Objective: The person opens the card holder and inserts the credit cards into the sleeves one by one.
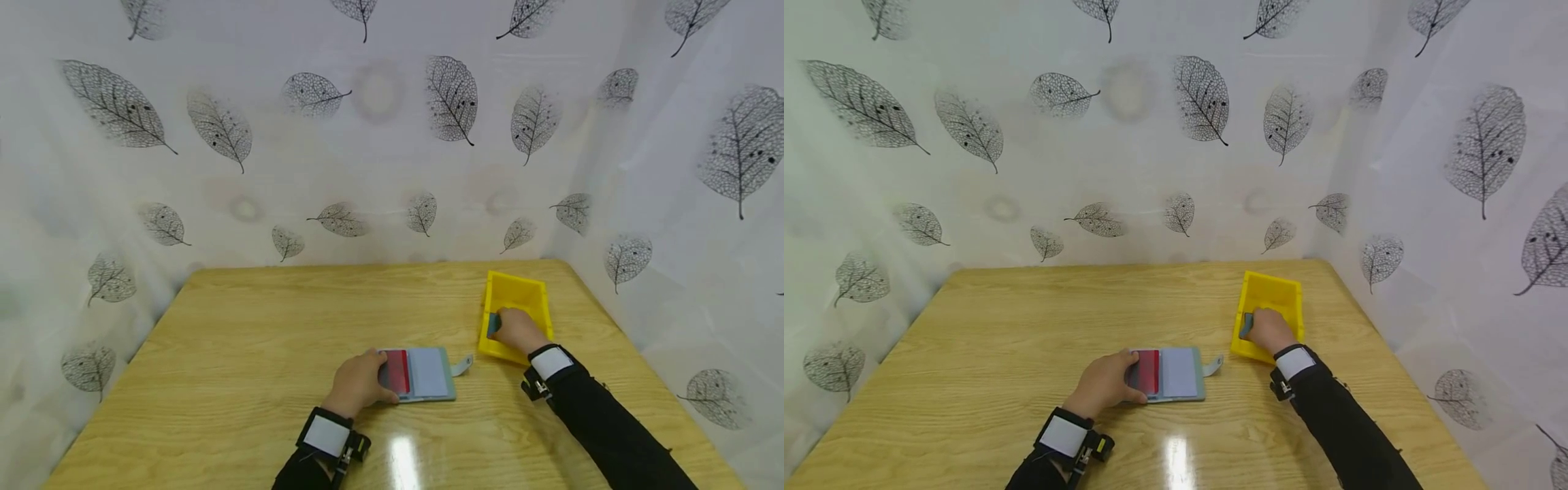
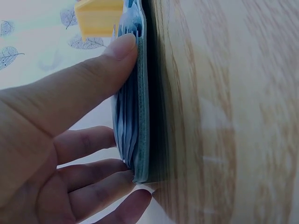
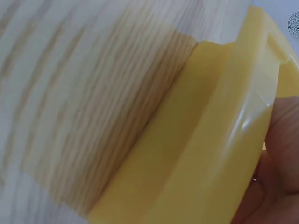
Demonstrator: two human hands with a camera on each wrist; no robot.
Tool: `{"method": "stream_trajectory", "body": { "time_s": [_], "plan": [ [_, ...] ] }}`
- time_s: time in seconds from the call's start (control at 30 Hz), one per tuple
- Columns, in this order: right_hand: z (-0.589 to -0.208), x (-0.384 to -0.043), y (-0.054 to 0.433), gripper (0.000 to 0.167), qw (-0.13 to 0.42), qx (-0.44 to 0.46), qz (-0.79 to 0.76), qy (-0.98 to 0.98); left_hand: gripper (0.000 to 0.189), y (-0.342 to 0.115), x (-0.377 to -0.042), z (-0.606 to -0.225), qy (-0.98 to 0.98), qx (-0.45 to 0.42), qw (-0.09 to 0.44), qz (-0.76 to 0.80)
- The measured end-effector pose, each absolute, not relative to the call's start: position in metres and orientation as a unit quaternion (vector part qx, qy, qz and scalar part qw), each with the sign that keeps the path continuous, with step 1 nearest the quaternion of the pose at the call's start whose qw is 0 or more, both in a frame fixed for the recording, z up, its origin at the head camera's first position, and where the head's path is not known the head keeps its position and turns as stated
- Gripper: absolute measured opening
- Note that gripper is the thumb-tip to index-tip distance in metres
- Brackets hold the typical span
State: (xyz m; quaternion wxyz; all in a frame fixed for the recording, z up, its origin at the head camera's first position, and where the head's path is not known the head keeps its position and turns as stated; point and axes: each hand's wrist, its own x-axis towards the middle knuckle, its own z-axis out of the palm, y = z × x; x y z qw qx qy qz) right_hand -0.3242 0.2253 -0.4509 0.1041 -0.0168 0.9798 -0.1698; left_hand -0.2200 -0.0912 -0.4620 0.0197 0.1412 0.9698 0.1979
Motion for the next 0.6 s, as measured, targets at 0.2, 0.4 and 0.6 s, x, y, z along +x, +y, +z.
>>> {"method": "stream_trajectory", "body": {
  "time_s": [0.2,0.4,0.6],
  "plan": [
    [-0.449,-0.321,0.229,0.050,0.093,-0.032,-0.160,0.982,0.080,-0.091,-0.220,-0.464,0.969,0.142,0.013,0.203],
    [-0.453,-0.322,0.234,0.056,0.075,-0.064,-0.147,0.984,0.081,-0.091,-0.219,-0.465,0.969,0.143,0.010,0.201],
    [-0.452,-0.321,0.237,0.043,0.065,-0.103,-0.124,0.985,0.082,-0.090,-0.218,-0.465,0.970,0.137,0.014,0.199]
  ]
}}
